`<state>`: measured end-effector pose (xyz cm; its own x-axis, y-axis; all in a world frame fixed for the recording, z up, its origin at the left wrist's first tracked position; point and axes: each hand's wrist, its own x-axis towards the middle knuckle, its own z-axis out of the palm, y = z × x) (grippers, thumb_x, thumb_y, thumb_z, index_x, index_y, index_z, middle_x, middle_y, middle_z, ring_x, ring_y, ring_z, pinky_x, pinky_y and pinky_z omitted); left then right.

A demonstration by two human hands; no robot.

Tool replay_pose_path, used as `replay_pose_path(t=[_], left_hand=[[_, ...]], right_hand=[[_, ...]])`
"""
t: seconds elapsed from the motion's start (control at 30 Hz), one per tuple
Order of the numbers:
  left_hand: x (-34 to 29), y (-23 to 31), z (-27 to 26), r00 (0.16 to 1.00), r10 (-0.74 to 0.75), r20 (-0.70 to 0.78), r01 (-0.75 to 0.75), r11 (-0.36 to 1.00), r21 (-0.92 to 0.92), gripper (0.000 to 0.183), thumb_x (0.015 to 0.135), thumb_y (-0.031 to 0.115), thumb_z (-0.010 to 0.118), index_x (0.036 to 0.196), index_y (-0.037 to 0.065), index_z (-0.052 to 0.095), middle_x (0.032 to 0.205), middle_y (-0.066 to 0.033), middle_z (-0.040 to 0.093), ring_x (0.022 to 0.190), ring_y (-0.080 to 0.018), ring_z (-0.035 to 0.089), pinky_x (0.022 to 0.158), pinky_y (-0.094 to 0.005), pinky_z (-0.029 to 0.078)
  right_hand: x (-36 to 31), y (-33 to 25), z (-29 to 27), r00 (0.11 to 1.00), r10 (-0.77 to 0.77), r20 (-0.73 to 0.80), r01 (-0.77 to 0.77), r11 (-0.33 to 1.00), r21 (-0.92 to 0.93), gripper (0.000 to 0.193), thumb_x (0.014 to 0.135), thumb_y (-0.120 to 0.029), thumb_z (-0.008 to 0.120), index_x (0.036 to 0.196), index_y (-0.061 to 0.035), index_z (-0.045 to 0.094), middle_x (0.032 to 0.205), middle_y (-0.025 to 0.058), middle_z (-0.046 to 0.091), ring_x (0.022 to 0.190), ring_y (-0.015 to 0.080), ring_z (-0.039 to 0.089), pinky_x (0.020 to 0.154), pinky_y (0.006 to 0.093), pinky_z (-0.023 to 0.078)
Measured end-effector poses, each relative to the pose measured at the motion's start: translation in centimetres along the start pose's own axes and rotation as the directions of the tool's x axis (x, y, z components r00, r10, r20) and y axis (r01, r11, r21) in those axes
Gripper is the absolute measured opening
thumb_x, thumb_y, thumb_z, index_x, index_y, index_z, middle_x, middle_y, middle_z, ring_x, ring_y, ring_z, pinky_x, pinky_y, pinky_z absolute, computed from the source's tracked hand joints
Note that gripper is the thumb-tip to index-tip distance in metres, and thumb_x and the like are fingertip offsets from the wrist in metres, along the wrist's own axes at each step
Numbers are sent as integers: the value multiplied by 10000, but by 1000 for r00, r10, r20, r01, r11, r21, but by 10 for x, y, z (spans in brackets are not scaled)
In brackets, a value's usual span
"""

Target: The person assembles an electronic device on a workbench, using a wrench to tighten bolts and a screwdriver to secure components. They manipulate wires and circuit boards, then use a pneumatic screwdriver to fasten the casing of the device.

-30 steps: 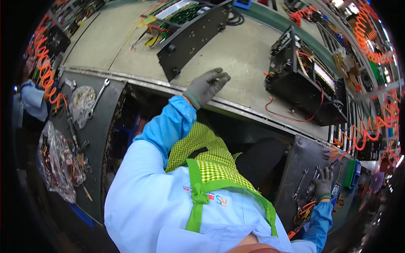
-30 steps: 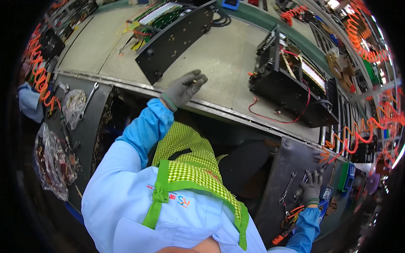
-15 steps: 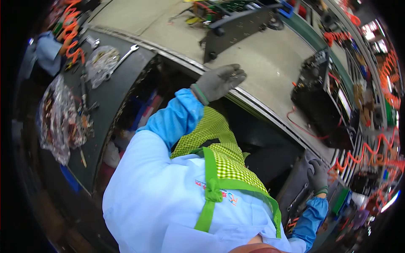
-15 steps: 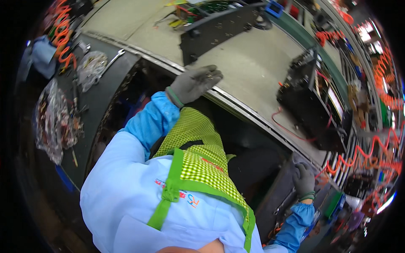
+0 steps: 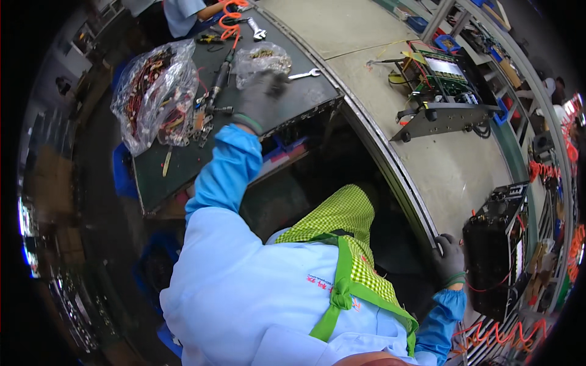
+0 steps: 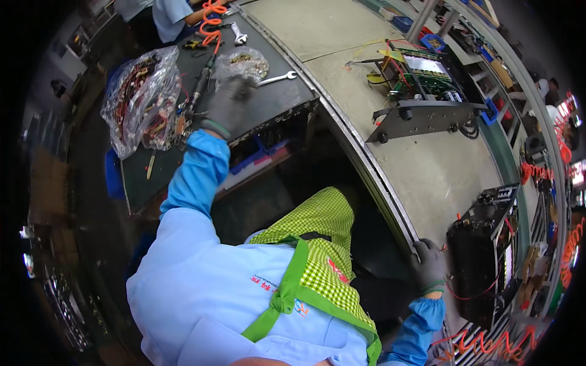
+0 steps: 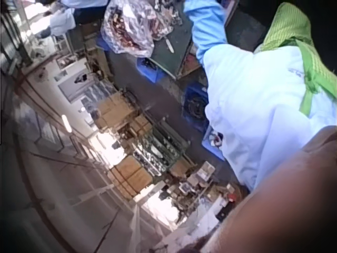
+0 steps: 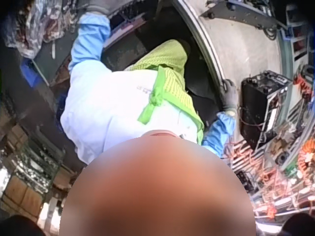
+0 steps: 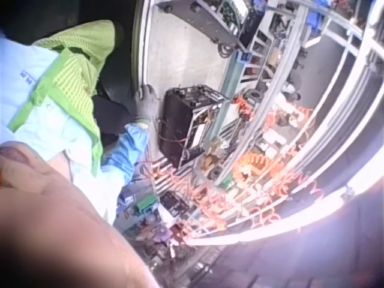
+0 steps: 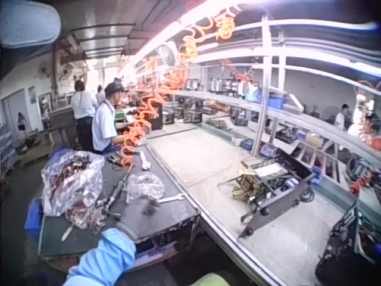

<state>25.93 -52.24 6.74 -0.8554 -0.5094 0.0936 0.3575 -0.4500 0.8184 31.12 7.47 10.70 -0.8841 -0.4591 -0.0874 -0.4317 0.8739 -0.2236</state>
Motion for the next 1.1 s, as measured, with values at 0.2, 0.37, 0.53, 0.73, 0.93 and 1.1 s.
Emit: replay_pose_path(t=[0.2, 0.37, 0.53, 0.73, 0.93, 1.1], left_hand=[[148, 24, -61, 950, 136, -281, 36, 846, 533, 304, 936, 302, 491, 1042, 52, 627, 1062, -120, 633, 967, -265, 592, 844, -360, 466], [202, 44, -105, 915, 383, 125, -86, -118, 989, 786, 890, 482, 513, 1434, -21, 253, 1497, -232, 231, 1389, -354, 225, 1134, -383, 199], [126, 24, 96, 659, 551, 512, -523, -153, 839, 339, 911, 266, 559, 1047, -43, 593, 1354, -223, 438, 1305, -336, 370, 1056, -384, 336], [35, -18, 251, 443, 550, 708, -876, 96, 473, 127, 832, 62, 632, 922, -19, 598, 1303, -215, 475, 1251, -340, 430, 1037, -376, 356], [-25, -96, 319, 498, 1, 867, -853, -182, 490, 715, 748, 386, 667, 1332, 58, 418, 1328, -207, 442, 1261, -411, 376, 1067, -544, 240], [-7, -134, 324, 618, 37, 785, -729, -348, 590, 671, 747, 363, 698, 1283, 49, 443, 1008, -119, 572, 897, -276, 596, 730, -413, 449]], right_hand=[[-6, 14, -6, 994, 104, 28, -103, 995, -4, 266, 742, -179, 616, 994, -98, 642, 1084, 123, 594, 998, 324, 567, 863, 415, 457], [-46, 39, -9, 971, 239, -12, -239, 971, -10, 286, 753, -202, 599, 1017, -98, 635, 1087, 119, 593, 1020, 314, 562, 882, 426, 451], [-99, 65, -28, 848, 371, -379, -403, 915, -5, 299, 750, -199, 616, 1029, -92, 626, 1082, 135, 591, 1013, 328, 564, 883, 427, 456], [-82, 80, -89, 642, 290, -709, -433, 901, -24, 395, 744, -184, 655, 1121, -93, 579, 1191, 148, 551, 1098, 355, 530, 930, 431, 439], [-57, 120, -89, 627, 414, -660, -679, 706, -202, 800, 679, -372, 766, 1358, -134, 417, 1349, 149, 452, 1266, 334, 397, 1070, 439, 275], [-33, 141, -80, 582, 562, -588, -759, 635, -143, 667, 662, -418, 769, 1200, -97, 538, 1225, 165, 532, 1199, 344, 452, 1032, 443, 320]])
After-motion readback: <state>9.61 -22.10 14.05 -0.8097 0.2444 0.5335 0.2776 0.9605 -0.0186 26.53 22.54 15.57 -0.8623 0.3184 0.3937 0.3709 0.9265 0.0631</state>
